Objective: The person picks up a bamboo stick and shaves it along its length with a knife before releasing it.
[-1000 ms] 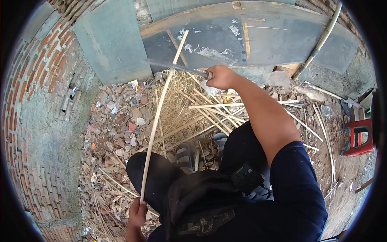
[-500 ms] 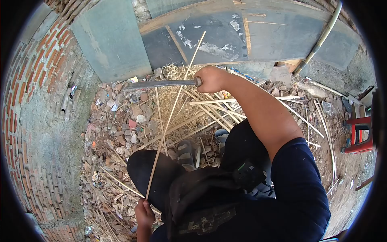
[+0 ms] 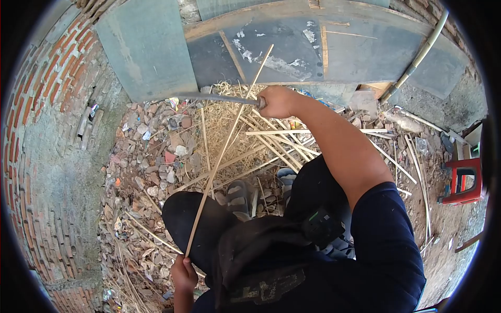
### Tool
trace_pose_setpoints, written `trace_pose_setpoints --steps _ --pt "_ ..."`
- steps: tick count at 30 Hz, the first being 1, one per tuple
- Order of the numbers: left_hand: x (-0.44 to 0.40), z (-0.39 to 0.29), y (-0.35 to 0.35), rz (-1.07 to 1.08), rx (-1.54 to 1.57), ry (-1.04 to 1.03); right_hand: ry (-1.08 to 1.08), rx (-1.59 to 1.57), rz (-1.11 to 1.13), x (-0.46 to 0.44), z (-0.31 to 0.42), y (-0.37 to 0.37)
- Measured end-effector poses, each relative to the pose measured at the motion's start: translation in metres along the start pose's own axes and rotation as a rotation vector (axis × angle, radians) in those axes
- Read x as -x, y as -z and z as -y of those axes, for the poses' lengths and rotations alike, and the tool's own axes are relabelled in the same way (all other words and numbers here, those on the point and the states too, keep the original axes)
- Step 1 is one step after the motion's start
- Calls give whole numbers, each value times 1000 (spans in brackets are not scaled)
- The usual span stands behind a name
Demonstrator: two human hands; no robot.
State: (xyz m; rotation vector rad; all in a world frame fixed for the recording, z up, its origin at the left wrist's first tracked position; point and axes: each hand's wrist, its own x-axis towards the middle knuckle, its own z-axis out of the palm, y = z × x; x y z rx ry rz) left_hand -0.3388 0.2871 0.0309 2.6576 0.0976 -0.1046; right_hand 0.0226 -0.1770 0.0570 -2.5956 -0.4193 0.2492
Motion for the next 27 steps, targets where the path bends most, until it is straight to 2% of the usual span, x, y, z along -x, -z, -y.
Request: trace_pose_setpoints --steps 4,8,9,12,15,18,22,27 --pt "-1 10 -3 15 -4 -24 76 107 91 14 22 13" --pt "-4 7 -2 30 28 -13 -126 -154 -29 6 -14 12" --pt "-4 -2 4 41 34 -5 -152 -86 18 2 -19 14" --pt "-6 -7 9 56 38 -9 -25 -20 15 9 -8 9" --pt "-2 -1 6 71 35 -7 72 82 142 13 27 -1" --pt "-5 9 -1 66 59 -15 78 33 229 7 24 2" --pt "-4 6 -2 13 42 -28 -67 -159 -39 -5 -26 0" --pt "-3 5 -2 17 18 -9 -27 -23 -44 9 -8 9"
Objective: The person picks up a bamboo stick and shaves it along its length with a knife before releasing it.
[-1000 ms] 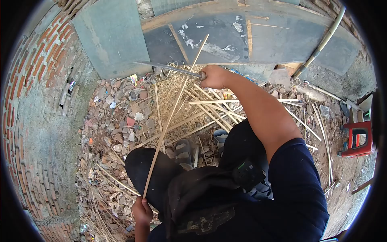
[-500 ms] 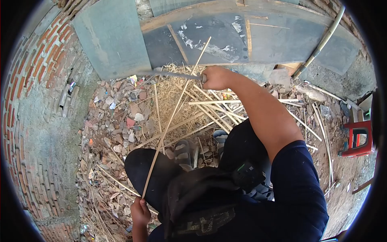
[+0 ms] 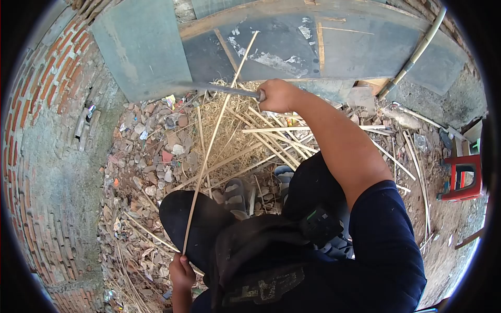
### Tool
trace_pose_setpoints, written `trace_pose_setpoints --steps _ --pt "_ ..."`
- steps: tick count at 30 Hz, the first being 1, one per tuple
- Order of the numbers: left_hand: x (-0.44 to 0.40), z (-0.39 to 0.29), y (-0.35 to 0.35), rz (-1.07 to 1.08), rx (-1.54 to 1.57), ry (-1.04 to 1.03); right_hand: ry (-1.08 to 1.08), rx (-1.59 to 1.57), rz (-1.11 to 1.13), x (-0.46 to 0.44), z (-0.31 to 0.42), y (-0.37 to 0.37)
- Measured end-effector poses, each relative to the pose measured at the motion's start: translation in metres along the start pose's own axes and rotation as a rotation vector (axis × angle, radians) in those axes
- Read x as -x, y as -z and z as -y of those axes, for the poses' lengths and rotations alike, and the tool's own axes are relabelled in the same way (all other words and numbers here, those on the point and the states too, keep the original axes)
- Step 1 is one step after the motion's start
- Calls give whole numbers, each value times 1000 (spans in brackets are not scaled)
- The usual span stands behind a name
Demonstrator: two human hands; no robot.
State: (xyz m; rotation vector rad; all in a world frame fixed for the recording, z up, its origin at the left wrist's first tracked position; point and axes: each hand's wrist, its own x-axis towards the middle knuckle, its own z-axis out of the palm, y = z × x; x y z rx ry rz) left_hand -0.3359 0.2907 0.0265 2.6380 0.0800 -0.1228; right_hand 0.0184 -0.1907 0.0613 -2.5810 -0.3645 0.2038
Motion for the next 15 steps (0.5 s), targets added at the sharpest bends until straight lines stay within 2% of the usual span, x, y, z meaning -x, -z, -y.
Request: trace_pose_setpoints --steps 2,5,9,15 --pt "-1 0 -1 18 8 1 60 97 56 10 20 12" --pt "-2 5 -1 13 3 -19 4 125 84 6 13 11" --pt "-1 -2 3 -12 -8 -20 -187 -2 -93 -9 -32 3" --pt "-3 -6 6 24 13 -27 -25 35 54 0 -2 0"
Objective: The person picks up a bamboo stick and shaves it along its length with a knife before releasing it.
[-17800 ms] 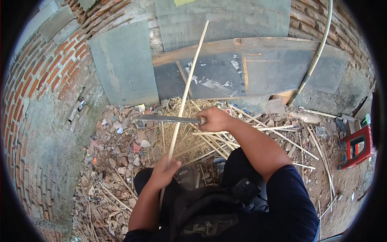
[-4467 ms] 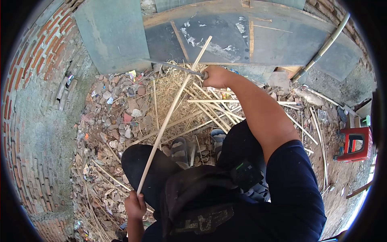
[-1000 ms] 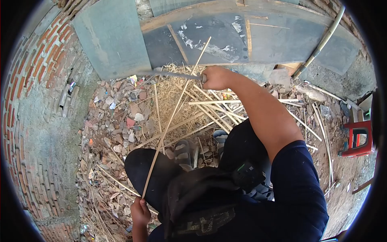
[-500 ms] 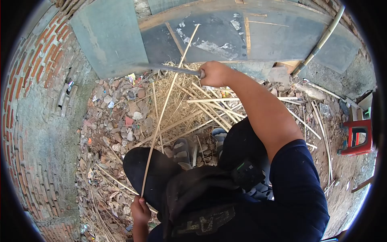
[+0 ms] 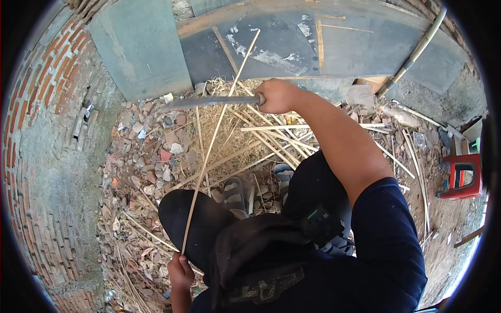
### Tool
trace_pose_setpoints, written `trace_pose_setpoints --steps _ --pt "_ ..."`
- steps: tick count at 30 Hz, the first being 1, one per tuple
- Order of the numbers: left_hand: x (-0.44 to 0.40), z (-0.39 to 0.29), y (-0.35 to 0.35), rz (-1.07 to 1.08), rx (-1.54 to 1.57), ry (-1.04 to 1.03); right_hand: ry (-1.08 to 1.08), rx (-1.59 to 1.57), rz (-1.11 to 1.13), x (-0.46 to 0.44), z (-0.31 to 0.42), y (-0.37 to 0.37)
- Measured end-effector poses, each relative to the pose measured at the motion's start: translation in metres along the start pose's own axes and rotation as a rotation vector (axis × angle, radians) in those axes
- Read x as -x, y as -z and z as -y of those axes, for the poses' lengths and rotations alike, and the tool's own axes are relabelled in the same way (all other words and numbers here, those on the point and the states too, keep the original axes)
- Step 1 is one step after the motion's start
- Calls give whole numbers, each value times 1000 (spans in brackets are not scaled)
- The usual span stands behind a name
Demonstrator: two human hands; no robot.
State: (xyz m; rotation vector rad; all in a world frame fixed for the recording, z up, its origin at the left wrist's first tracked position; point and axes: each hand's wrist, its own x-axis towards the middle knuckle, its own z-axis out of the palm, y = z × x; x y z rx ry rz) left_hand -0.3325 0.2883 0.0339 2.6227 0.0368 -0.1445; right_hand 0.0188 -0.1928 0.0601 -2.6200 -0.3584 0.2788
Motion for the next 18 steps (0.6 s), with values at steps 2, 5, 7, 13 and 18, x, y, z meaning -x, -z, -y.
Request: trace_pose_setpoints --steps 2,5,7,13,18 --pt "-4 3 -1 -6 -3 -17 38 51 21 5 10 9" --pt "-1 3 -3 -33 -28 -11 -96 -95 -61 -7 -22 1" --pt "-1 2 0 -38 -69 0 -145 -101 -104 -8 -33 -1" --pt "-7 -11 14 38 -74 49 46 182 79 0 26 -9" --pt "-4 4 5 19 -35 35 4 -98 150 -5 7 -15"
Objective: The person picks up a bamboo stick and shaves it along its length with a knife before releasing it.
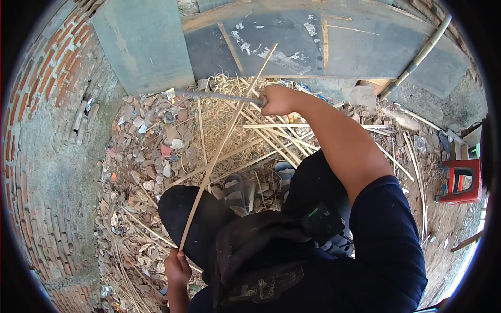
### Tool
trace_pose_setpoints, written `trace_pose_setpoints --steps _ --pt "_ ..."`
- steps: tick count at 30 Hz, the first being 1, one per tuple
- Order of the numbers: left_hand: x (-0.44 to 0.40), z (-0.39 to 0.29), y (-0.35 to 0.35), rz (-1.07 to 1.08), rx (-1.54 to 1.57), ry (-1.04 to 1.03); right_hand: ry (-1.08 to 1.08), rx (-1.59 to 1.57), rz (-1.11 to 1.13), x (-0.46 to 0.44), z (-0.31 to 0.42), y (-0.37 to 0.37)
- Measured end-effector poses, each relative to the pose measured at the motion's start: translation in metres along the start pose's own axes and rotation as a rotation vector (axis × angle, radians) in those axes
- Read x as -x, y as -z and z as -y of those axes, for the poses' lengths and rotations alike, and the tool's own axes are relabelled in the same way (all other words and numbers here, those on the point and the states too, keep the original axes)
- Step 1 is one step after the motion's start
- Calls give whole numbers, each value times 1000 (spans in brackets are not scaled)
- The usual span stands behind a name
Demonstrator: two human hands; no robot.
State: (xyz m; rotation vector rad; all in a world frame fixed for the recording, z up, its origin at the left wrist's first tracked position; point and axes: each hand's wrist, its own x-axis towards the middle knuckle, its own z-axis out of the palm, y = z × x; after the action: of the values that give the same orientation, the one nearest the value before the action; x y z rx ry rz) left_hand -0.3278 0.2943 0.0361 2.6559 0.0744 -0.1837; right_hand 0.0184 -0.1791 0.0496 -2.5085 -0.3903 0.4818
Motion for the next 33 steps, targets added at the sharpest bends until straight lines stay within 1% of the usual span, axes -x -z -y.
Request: trace_pose_setpoints --steps 1,4,5,9,12,13,16,17,20,21,25,28,29,32,33 --pt "0 -1 0 -4 2 -1 -22 7 -10 -8 -8 -1" --pt "1 -4 2 -3 20 2 -19 30 -63 -5 6 2" --pt "0 -4 1 -8 34 -3 34 -2 -95 3 16 4" --pt "0 1 -3 -12 39 -31 109 211 -118 14 41 2" --pt "0 4 -9 -44 60 -36 11 95 -44 -3 16 2" --pt "-1 4 -9 -58 72 -41 -80 50 -43 -14 3 -3" --pt "0 -1 -1 -27 97 -35 4 116 -128 -9 6 -1" --pt "0 -2 1 -19 105 -25 4 81 -142 -3 12 1" --pt "4 0 2 10 119 -2 23 119 -64 12 36 7" --pt "3 4 -3 3 125 -9 37 164 -72 17 40 12" --pt "-1 6 -9 -35 111 -37 -125 58 -129 3 -1 18" --pt "-4 -7 3 -9 90 -31 -117 151 -191 5 -12 20" --pt "-3 -7 3 -5 87 -25 -25 135 -155 7 -9 19" --pt "-2 -3 3 30 101 -22 34 217 -35 10 27 10" --pt "-3 -3 2 33 114 -19 53 236 -34 14 36 10"
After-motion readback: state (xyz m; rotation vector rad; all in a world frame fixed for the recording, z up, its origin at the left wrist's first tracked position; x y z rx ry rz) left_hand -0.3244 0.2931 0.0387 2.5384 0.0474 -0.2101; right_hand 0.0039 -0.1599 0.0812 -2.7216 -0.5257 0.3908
